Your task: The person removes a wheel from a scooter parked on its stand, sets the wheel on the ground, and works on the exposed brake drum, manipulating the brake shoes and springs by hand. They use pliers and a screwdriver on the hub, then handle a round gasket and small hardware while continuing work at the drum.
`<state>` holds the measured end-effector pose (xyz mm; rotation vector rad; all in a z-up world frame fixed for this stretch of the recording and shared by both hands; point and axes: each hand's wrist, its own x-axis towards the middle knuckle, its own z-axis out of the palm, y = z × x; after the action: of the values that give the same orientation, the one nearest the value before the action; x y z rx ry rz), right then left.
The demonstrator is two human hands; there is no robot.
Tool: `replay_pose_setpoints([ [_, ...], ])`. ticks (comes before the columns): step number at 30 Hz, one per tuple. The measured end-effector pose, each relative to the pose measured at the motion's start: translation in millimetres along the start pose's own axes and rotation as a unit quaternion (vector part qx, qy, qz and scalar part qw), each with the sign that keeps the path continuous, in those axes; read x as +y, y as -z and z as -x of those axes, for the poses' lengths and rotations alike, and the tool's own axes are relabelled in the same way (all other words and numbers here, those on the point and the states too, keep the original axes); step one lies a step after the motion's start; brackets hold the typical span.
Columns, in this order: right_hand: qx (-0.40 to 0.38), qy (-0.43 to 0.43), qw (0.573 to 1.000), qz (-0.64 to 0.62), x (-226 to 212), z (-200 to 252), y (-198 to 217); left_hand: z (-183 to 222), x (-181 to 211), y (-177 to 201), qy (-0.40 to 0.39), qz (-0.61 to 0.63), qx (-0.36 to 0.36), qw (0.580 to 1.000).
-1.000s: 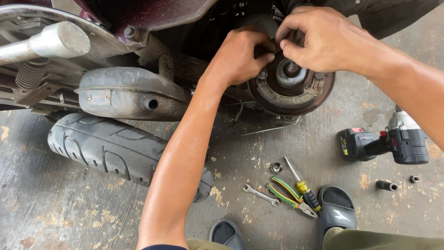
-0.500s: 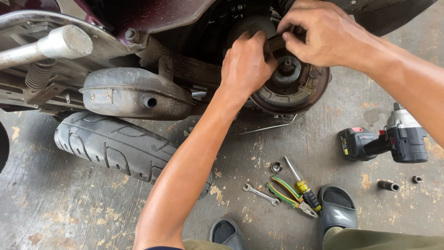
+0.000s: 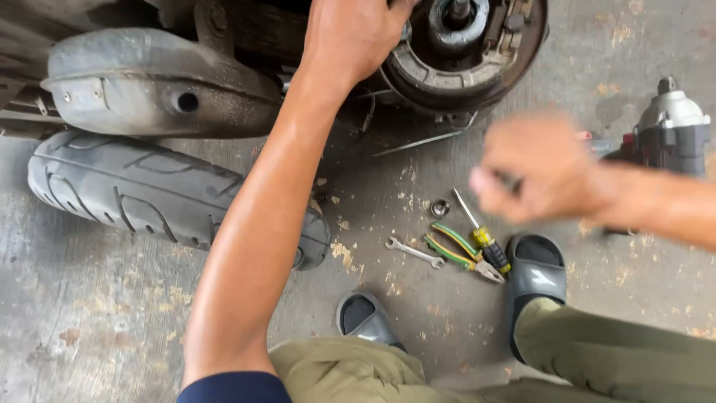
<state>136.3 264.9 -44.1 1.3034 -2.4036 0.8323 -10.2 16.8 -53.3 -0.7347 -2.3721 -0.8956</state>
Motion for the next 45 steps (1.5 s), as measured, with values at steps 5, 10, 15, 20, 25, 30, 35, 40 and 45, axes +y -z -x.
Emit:
replay_pose_setpoints([
  [5, -0.4, -0.264, 0.875, 0.069, 24, 141, -97, 15, 4, 7, 0.04, 0.064, -0.032, 0.997],
  [10, -0.483, -0.252, 0.829, 0.121, 19, 163, -136, 38, -2, 2, 0.067, 0.137, -0.062, 0.986],
  [15, -0.544, -0.205, 0.804, 0.13, -20, 168, -183, 2, -9, 23, 0.043, 0.165, -0.042, 0.984],
  [20, -0.437, -0.209, 0.865, 0.129, -27, 194, -219, -6, -9, 28, 0.131, 0.197, -0.05, 0.97],
  [25, -0.377, -0.201, 0.895, -0.126, -43, 153, -166, -7, -9, 29, 0.148, 0.19, -0.058, 0.969],
  [30, -0.29, -0.226, 0.888, -0.276, -63, 63, -67, -8, -15, 21, 0.177, 0.208, -0.051, 0.961],
  [35, -0.06, -0.194, 0.915, -0.348, -68, -76, 48, -11, -13, 19, 0.163, 0.231, -0.048, 0.958],
  [40, 0.138, -0.08, 0.935, -0.317, -1, -117, 102, -9, -14, 16, 0.205, 0.238, -0.071, 0.947],
  [45, 0.214, 0.021, 0.943, -0.253, 42, -174, 64, -11, -13, 22, 0.263, 0.263, -0.097, 0.923],
])
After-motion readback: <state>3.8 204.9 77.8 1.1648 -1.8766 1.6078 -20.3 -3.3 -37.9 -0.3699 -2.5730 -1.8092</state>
